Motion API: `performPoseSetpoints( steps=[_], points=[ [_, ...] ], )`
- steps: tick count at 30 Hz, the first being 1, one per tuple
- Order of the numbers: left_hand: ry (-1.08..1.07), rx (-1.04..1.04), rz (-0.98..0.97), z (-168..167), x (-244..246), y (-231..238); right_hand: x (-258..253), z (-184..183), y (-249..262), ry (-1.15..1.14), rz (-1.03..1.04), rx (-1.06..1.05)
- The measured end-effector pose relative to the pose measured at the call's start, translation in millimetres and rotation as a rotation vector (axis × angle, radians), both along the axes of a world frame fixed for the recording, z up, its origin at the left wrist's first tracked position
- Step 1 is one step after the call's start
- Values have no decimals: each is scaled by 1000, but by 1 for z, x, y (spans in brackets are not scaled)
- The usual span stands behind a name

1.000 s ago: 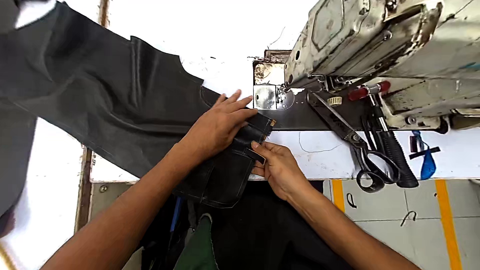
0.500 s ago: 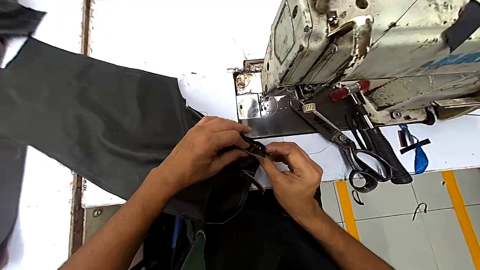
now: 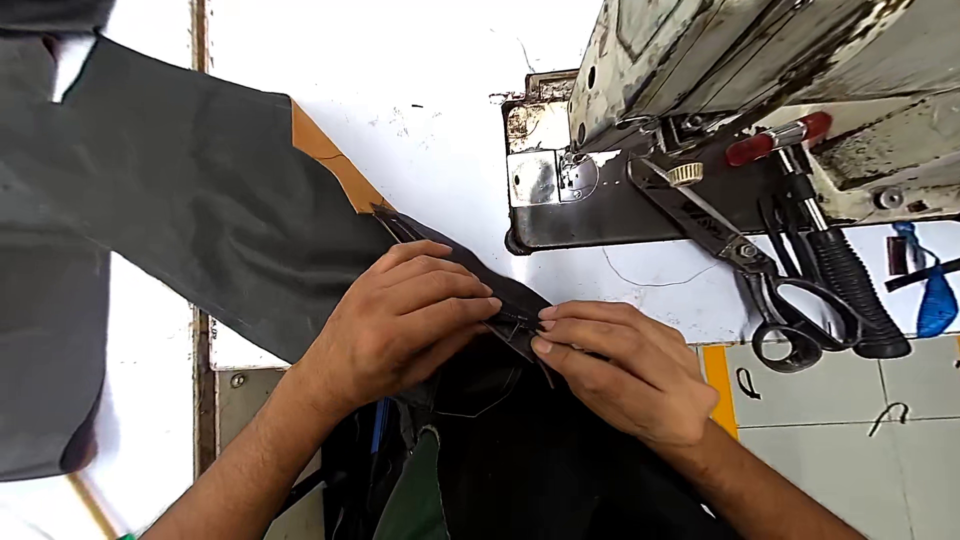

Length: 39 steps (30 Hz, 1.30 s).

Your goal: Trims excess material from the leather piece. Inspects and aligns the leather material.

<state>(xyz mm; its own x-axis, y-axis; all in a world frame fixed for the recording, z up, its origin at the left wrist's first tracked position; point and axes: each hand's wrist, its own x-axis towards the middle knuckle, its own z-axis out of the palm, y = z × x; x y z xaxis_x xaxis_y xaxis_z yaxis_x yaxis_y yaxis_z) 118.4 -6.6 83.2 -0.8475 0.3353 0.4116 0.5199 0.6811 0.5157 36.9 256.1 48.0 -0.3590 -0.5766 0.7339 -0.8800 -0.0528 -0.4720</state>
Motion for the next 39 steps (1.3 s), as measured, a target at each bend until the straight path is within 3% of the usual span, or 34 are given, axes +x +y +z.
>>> performPoseSetpoints(
  steps=[6,11,14,18,23,26,28,31,34,39],
  points=[
    [-42,170,201,17,6,28,5,7,-1,-186,-92,-67],
    [-262,140,326,23,7,42,7,5,2,-85,-64,-9],
    [-204,36,263,21,2,33,7,6,0,-110,-80,-26],
    [-148,-152,277,17,-11,0,10,10,-5,-317,-126,-129],
    [-242,13,-107,25,-22,1,8,27,-9,-606,-111,-158],
    [-381,176,10,34,-23,13,2,41,-9,-964,-52,-110],
    [-639,315,70,46,-24,19,-3,47,-6,-1205,-39,-57],
    [-851,468,91,48,-27,20,-10,56,-2,-1405,-7,43],
    [-891,505,124,47,-29,23,-19,63,-2,-1499,49,141],
    [-962,574,160,50,-29,28,-27,67,-2,-1447,112,211]
  ],
)
